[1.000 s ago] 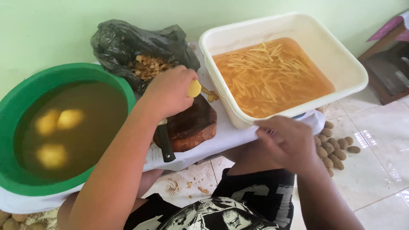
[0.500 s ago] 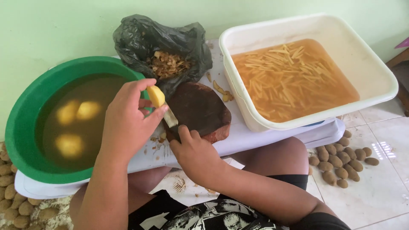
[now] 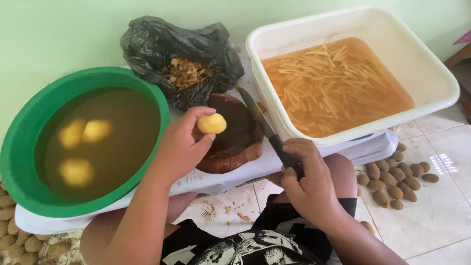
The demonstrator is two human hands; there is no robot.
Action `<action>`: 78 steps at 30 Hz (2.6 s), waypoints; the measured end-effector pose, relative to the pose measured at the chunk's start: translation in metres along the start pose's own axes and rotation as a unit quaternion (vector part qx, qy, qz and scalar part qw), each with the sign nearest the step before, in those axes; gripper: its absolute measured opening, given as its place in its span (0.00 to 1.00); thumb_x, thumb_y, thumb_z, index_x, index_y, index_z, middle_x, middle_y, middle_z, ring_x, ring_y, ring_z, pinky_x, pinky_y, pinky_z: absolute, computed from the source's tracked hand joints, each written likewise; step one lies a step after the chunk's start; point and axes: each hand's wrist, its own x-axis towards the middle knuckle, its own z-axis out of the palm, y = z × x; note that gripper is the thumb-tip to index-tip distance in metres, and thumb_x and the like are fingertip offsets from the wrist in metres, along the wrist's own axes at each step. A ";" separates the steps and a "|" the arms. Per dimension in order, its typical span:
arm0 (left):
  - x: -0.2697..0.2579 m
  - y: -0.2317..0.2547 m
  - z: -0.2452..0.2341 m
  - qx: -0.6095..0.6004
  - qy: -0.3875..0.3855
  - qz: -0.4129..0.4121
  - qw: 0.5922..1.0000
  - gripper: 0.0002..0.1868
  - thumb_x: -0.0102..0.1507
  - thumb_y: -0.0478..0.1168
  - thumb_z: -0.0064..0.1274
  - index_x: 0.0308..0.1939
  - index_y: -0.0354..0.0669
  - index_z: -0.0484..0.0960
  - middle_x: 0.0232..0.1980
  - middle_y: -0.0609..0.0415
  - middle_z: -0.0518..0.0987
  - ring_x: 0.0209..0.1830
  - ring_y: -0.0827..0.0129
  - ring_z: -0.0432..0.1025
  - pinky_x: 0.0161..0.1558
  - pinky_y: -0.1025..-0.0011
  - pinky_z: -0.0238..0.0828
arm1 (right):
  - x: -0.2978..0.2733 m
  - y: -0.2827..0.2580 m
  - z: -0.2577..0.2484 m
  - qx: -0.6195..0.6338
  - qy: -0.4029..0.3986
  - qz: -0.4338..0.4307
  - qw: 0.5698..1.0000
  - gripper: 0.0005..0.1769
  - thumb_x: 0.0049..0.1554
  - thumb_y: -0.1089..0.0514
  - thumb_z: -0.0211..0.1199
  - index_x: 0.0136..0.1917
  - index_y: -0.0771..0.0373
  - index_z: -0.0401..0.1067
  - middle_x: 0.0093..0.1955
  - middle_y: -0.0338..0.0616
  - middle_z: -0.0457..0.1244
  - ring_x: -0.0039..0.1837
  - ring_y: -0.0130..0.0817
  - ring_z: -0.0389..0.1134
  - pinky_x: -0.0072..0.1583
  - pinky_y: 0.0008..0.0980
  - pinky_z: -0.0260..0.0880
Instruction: Slicing peeled potatoes into thin strips for french fries using a knife and a wooden cutting board, then placing them in a container of water.
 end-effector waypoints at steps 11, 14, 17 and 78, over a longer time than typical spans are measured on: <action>0.027 -0.041 0.025 0.085 -0.014 0.118 0.989 0.14 0.54 0.28 0.55 0.43 0.45 0.80 0.43 0.59 0.85 0.35 0.64 0.77 0.39 0.67 0.72 | -0.004 0.014 0.022 -0.054 -0.008 -0.056 0.997 0.31 0.47 0.73 0.55 0.65 0.68 0.62 0.65 0.56 0.61 0.57 0.44 0.67 0.56 0.35 0.71; 0.025 -0.036 0.021 0.063 -0.025 0.116 0.991 0.13 0.55 0.28 0.54 0.43 0.43 0.80 0.49 0.61 0.85 0.37 0.66 0.77 0.40 0.70 0.73 | -0.001 0.013 0.026 -0.065 -0.020 -0.042 0.997 0.31 0.47 0.73 0.56 0.66 0.68 0.63 0.65 0.54 0.62 0.55 0.43 0.68 0.54 0.34 0.71; 0.024 -0.040 0.025 0.073 0.007 0.147 0.987 0.13 0.55 0.27 0.54 0.42 0.42 0.77 0.49 0.60 0.84 0.41 0.65 0.76 0.43 0.69 0.72 | 0.000 0.012 0.027 -0.072 -0.029 -0.031 0.997 0.31 0.48 0.73 0.56 0.66 0.67 0.64 0.65 0.53 0.62 0.55 0.43 0.68 0.54 0.34 0.71; 0.024 -0.058 0.043 0.224 0.070 0.137 0.962 0.19 0.53 0.41 0.64 0.47 0.43 0.79 0.49 0.55 0.82 0.46 0.56 0.74 0.49 0.61 0.70 | -0.005 -0.020 0.010 -0.092 -0.044 -0.046 0.994 0.31 0.52 0.69 0.56 0.70 0.67 0.62 0.57 0.51 0.64 0.47 0.42 0.68 0.50 0.34 0.70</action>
